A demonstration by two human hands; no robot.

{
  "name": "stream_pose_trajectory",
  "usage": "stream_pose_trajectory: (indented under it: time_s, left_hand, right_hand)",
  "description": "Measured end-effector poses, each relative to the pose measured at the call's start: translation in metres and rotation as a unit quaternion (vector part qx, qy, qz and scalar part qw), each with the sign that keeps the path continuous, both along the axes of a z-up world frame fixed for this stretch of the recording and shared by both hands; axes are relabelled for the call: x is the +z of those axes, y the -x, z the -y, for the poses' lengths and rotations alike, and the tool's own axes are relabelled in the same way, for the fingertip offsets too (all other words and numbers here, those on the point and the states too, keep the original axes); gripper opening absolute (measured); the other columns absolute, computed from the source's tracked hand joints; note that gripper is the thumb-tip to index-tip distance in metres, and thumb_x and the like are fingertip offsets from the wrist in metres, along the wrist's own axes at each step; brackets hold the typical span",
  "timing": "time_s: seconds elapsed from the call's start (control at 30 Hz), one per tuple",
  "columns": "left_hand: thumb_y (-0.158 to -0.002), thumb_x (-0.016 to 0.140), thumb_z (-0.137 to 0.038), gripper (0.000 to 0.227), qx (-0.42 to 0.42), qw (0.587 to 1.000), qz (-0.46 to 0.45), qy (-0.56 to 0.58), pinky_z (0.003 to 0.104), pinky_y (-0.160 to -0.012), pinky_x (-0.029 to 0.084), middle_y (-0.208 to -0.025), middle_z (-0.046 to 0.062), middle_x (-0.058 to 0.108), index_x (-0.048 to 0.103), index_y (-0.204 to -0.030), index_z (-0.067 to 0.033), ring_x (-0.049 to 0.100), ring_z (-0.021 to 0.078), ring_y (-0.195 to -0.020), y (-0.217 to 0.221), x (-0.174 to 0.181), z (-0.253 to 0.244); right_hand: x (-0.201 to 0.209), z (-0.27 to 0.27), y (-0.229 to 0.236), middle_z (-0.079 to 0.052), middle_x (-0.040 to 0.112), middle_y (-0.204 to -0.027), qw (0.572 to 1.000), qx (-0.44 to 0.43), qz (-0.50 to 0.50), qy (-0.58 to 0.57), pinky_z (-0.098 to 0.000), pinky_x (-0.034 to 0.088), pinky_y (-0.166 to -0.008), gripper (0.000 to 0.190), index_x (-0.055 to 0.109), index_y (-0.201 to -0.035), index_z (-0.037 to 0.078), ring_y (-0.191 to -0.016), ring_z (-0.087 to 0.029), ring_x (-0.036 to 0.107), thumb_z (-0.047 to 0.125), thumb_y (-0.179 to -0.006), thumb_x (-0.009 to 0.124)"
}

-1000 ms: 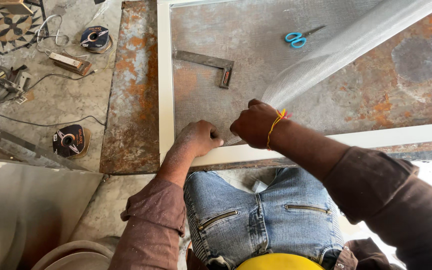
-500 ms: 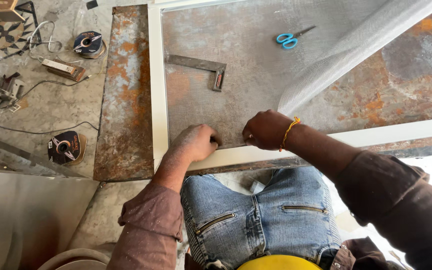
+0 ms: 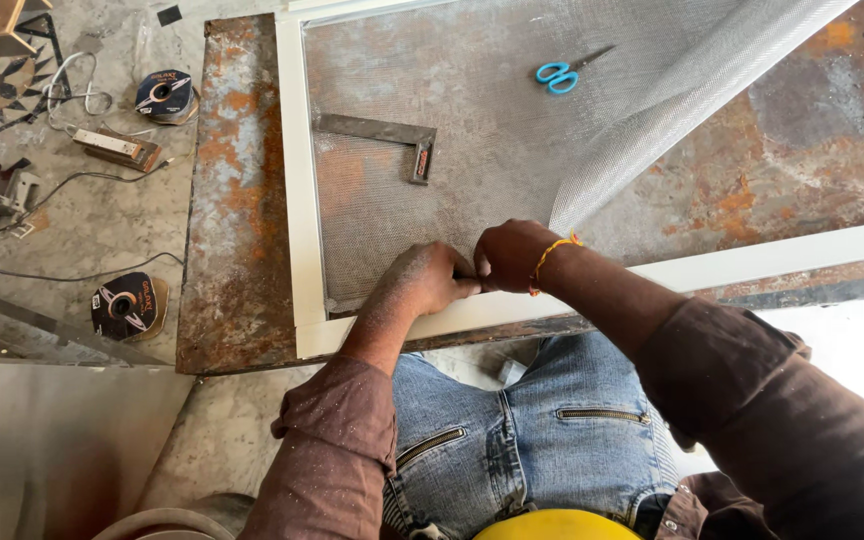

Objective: The person installs a mesh screen into a white window frame. They use scissors to trim excess mesh, then press the mesh into the frame groove with their fingers. A metal tool is used to push the mesh and spline firmly into place along the edges.

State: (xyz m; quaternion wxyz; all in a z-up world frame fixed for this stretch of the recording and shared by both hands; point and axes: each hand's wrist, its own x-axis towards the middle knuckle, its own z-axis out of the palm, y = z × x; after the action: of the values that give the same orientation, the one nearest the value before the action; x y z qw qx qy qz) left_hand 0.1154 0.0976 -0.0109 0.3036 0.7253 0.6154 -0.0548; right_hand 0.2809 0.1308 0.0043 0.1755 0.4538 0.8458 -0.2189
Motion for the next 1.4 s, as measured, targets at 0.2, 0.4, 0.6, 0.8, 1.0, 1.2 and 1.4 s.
stream_pose_trajectory:
  time_s: [0.2,0.4,0.6,0.8,1.0,1.2,1.4]
  left_hand:
    - [-0.083,0.078,-0.042,0.037,0.031,1.000,-0.001,0.008,0.041,-0.091,0.058,-0.104,0.003,0.078,0.076,-0.114,-0.0236,0.075,0.0205,-0.096,-0.007,-0.001,-0.002]
    - [-0.093,0.072,-0.041,0.028,-0.001,1.000,-0.013,0.008,0.042,-0.089,0.059,-0.102,0.004,0.078,0.079,-0.112,-0.0203,0.075,0.0216,-0.093,-0.005,-0.007,-0.002]
    - [-0.089,0.075,-0.041,0.029,0.004,1.000,0.001,0.007,0.041,-0.090,0.059,-0.104,0.004,0.077,0.077,-0.108,-0.0182,0.074,0.0226,-0.096,-0.005,-0.004,-0.002]
    - [-0.086,0.072,-0.032,0.029,-0.040,0.999,0.014,-0.012,0.041,-0.093,0.056,-0.111,0.000,0.077,0.080,-0.114,-0.0311,0.073,0.0231,-0.101,-0.010,0.000,-0.002]
    - [-0.087,0.074,-0.043,0.034,-0.051,0.999,0.005,0.002,0.041,-0.091,0.058,-0.108,0.006,0.078,0.079,-0.114,-0.0245,0.073,0.0252,-0.100,-0.022,0.009,-0.006]
    - [-0.089,0.069,-0.054,0.041,-0.013,0.999,-0.045,0.001,0.042,-0.091,0.057,-0.101,0.003,0.078,0.074,-0.114,-0.0221,0.075,0.0211,-0.094,-0.031,0.005,-0.003]
    - [-0.095,0.065,-0.051,0.036,-0.044,0.998,-0.041,0.010,0.044,-0.088,0.057,-0.098,0.004,0.077,0.076,-0.109,-0.0198,0.073,0.0204,-0.091,-0.032,0.004,-0.005]
  right_hand:
    - [0.006,0.009,-0.001,-0.006,0.077,-0.093,0.998,0.031,0.003,-0.053,-0.0424,0.059,-0.083,0.024,0.075,-0.108,0.019,-0.090,-0.027,0.075,0.038,-0.096,0.067]
    - [0.017,0.018,-0.014,-0.001,0.076,-0.091,0.947,0.229,-0.001,-0.227,-0.0449,0.046,-0.109,0.022,0.073,-0.118,0.028,-0.095,-0.022,0.073,0.026,-0.098,0.062]
    - [0.027,-0.002,-0.027,0.001,0.073,-0.089,0.953,0.245,-0.012,-0.180,-0.0416,0.052,-0.094,0.019,0.077,-0.091,0.023,-0.094,-0.023,0.071,0.035,-0.094,0.063]
    - [0.014,0.007,-0.043,-0.001,0.074,-0.091,0.981,0.162,-0.054,-0.093,-0.0436,0.054,-0.085,0.019,0.078,-0.093,0.023,-0.096,-0.026,0.070,0.034,-0.092,0.063]
    - [0.013,0.009,-0.034,-0.005,0.076,-0.094,0.989,0.121,0.027,-0.083,-0.0449,0.056,-0.085,0.022,0.079,-0.096,0.022,-0.097,-0.028,0.071,0.035,-0.098,0.062]
    - [0.015,0.014,-0.024,-0.004,0.076,-0.095,0.995,0.050,0.034,-0.077,-0.0420,0.059,-0.082,0.021,0.072,-0.114,0.026,-0.094,-0.026,0.075,0.030,-0.096,0.061]
    - [0.030,0.011,-0.036,-0.002,0.075,-0.091,0.939,0.220,0.100,-0.244,-0.0496,0.042,-0.111,0.018,0.077,-0.097,0.025,-0.101,-0.024,0.070,0.030,-0.097,0.059]
